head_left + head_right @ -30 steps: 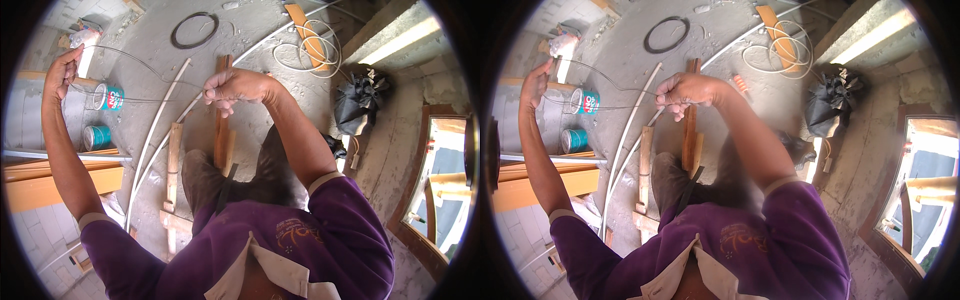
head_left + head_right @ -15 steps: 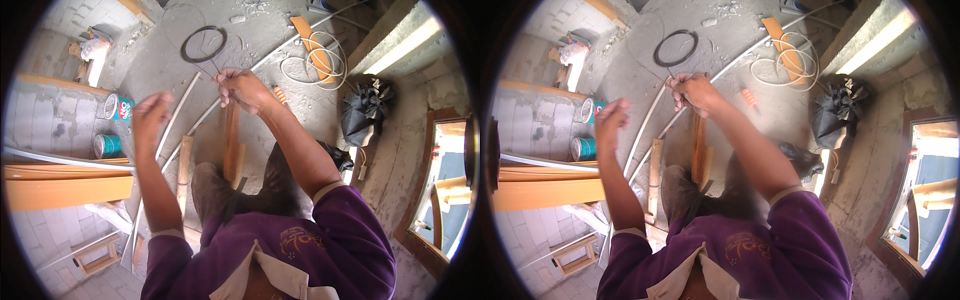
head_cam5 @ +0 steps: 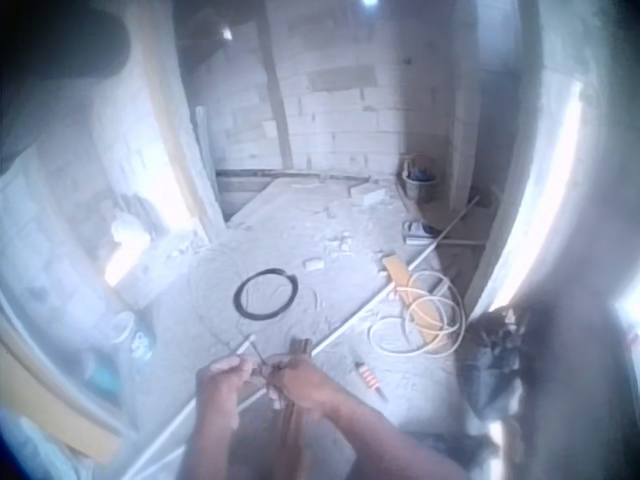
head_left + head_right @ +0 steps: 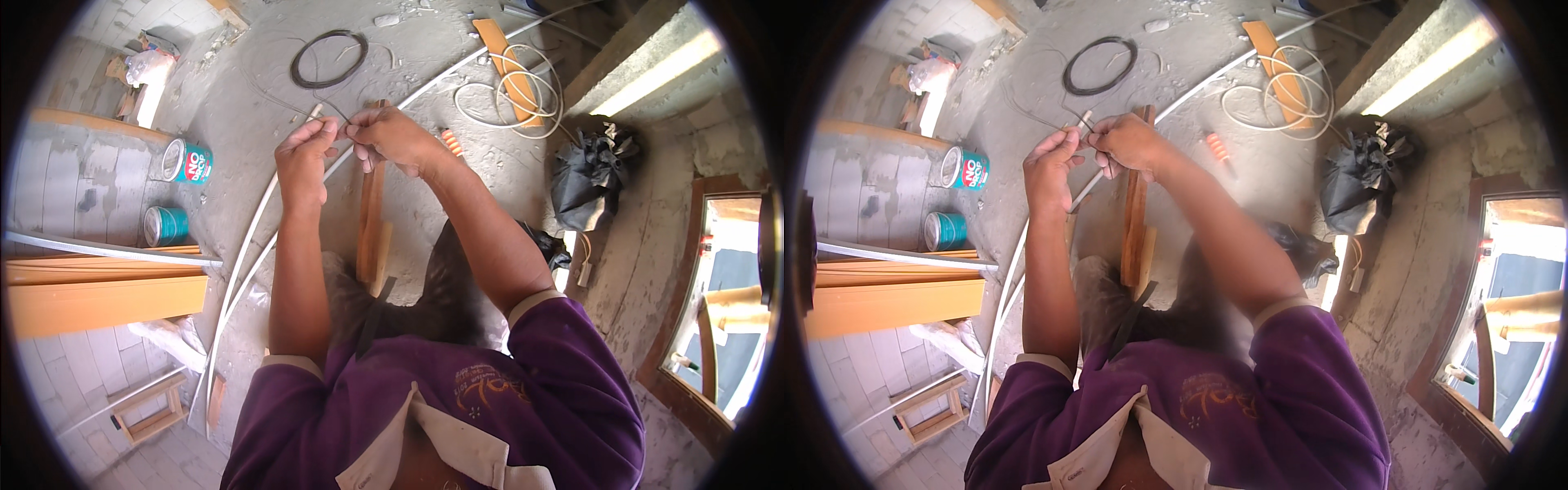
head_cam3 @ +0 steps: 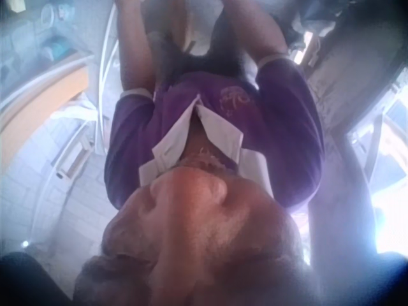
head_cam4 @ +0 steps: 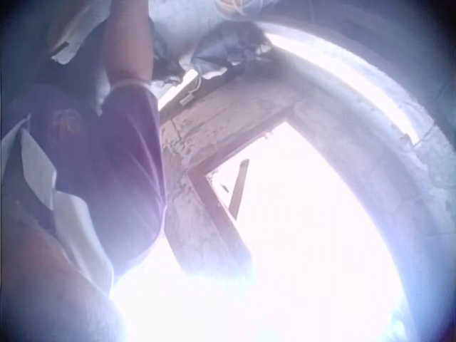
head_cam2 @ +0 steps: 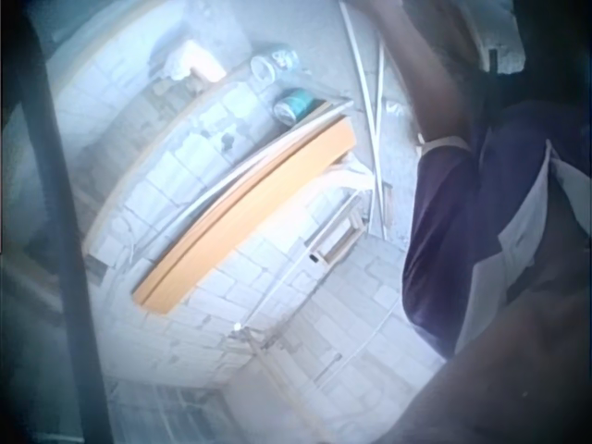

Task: The person sits on the floor of a construction site and assembles a wooden frame. They use a metal wire to tie wooden planks together, securing the joints by hand. The person also uses a pair of pliers to cut and tighten the wire.

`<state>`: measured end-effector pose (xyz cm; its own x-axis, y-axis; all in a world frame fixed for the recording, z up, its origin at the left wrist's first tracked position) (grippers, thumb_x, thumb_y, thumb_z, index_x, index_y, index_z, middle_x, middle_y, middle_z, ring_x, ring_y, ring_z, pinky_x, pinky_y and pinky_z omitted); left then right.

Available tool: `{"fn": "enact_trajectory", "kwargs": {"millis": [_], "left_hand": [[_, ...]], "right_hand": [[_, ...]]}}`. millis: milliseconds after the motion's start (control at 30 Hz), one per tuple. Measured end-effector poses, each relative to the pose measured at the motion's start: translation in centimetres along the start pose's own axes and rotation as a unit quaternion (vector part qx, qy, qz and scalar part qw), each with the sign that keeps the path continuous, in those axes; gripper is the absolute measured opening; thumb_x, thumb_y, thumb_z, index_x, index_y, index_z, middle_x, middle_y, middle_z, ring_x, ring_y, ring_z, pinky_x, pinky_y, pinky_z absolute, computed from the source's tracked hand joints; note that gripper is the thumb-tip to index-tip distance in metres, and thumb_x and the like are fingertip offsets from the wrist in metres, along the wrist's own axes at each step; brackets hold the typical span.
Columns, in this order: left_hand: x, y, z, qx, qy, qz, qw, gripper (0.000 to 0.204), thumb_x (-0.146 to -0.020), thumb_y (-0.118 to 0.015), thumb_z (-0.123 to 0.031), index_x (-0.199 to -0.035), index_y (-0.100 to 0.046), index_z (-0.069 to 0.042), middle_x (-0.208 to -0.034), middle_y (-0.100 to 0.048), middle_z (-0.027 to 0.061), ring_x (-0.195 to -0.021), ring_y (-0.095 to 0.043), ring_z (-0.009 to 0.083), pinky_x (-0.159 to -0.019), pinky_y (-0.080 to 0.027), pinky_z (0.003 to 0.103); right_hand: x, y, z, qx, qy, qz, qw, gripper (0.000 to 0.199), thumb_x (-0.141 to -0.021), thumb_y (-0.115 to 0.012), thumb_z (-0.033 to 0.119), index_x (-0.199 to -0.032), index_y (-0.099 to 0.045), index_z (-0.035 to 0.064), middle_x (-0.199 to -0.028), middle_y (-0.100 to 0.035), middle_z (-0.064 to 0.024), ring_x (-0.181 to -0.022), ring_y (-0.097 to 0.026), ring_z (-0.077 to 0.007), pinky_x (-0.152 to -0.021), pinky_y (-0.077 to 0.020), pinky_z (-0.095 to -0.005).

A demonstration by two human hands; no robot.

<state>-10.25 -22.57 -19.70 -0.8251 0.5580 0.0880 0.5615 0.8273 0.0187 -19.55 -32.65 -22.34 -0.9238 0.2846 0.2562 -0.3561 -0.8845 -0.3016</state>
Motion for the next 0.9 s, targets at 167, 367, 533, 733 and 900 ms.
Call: {"fn": "enact_trajectory", "kwargs": {"millis": [167, 367, 533, 733, 900], "left_hand": [[-1.1, 1.8, 1.1, 0.072, 0.067, 0.022, 0.995, 0.024, -0.094, -0.061, -0.018, -0.108, -0.063, 0.002, -0.092, -0.065, 0.0084, -0.077, -0.062, 0.0178, -0.073, -0.049, 0.031], [-0.7, 1.8, 1.4, 0.088, 0.108, 0.036, 0.99, 0.026, -0.096, -0.058, -0.018, -0.113, -0.059, 0.002, -0.084, -0.059, 0.0059, -0.073, -0.06, 0.017, -0.065, -0.053, 0.031], [-0.4, 2.3, 0.2, 0.074, 0.068, 0.022, 0.995, 0.024, -0.097, -0.057, -0.016, -0.113, -0.059, 0.002, -0.08, -0.057, 0.004, -0.068, -0.06, 0.0164, -0.062, -0.053, 0.03], [0.0, 2.9, -0.7, 0.119, -0.006, -0.03, 0.992, 0.02, -0.097, -0.056, -0.015, -0.109, -0.061, 0.001, -0.076, -0.055, 0.0022, -0.061, -0.055, 0.0133, -0.051, -0.044, 0.026], [0.6, 2.0, -0.3, 0.129, 0.02, -0.039, 0.991, 0.017, -0.097, -0.056, -0.012, -0.103, -0.063, 0.002, -0.071, -0.054, 0.0021, -0.056, -0.054, 0.0122, -0.045, -0.04, 0.025]], "right_hand": [[-0.1, 0.2, -0.4, 0.054, -0.008, 0.034, 0.998, 0.02, -0.093, -0.056, 0.015, -0.098, -0.062, -0.0039, -0.067, -0.057, -0.0055, -0.058, -0.056, -0.0154, -0.055, -0.0458, -0.0295], [-0.1, -1.1, -0.8, 0.057, -0.018, 0.081, 0.995, 0.02, -0.093, -0.056, 0.015, -0.1, -0.062, -0.0036, -0.069, -0.058, -0.006, -0.064, -0.059, -0.0151, -0.06, -0.0478, -0.03], [-0.1, -0.9, -0.6, -0.015, -0.008, 0.03, 0.999, 0.018, -0.093, -0.056, 0.014, -0.1, -0.061, -0.002, -0.075, -0.062, -0.007, -0.07, -0.062, -0.016, -0.068, -0.0489, -0.0294], [-0.6, -0.3, 0.1, 0.0, 0.052, -0.079, 0.996, 0.018, -0.095, -0.053, 0.015, -0.101, -0.06, -0.0012, -0.073, -0.061, -0.006, -0.07, -0.06, -0.0165, -0.065, -0.0464, -0.0283], [0.0, 1.3, 1.1, -0.035, 0.064, -0.099, 0.992, 0.017, -0.097, -0.051, 0.014, -0.1, -0.061, -0.0004, -0.067, -0.057, -0.0046, -0.062, -0.054, -0.0155, -0.059, -0.0414, -0.0276]]}}
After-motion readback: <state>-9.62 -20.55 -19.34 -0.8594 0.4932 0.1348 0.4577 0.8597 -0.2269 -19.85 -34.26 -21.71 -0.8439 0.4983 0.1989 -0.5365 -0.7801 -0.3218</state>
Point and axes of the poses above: each hand's wrist, its own x-axis away from the middle knuckle, its own y-axis out of the back of the hand, z = x × y, the point moved 9 cm from there along -x, towards the middle knuckle
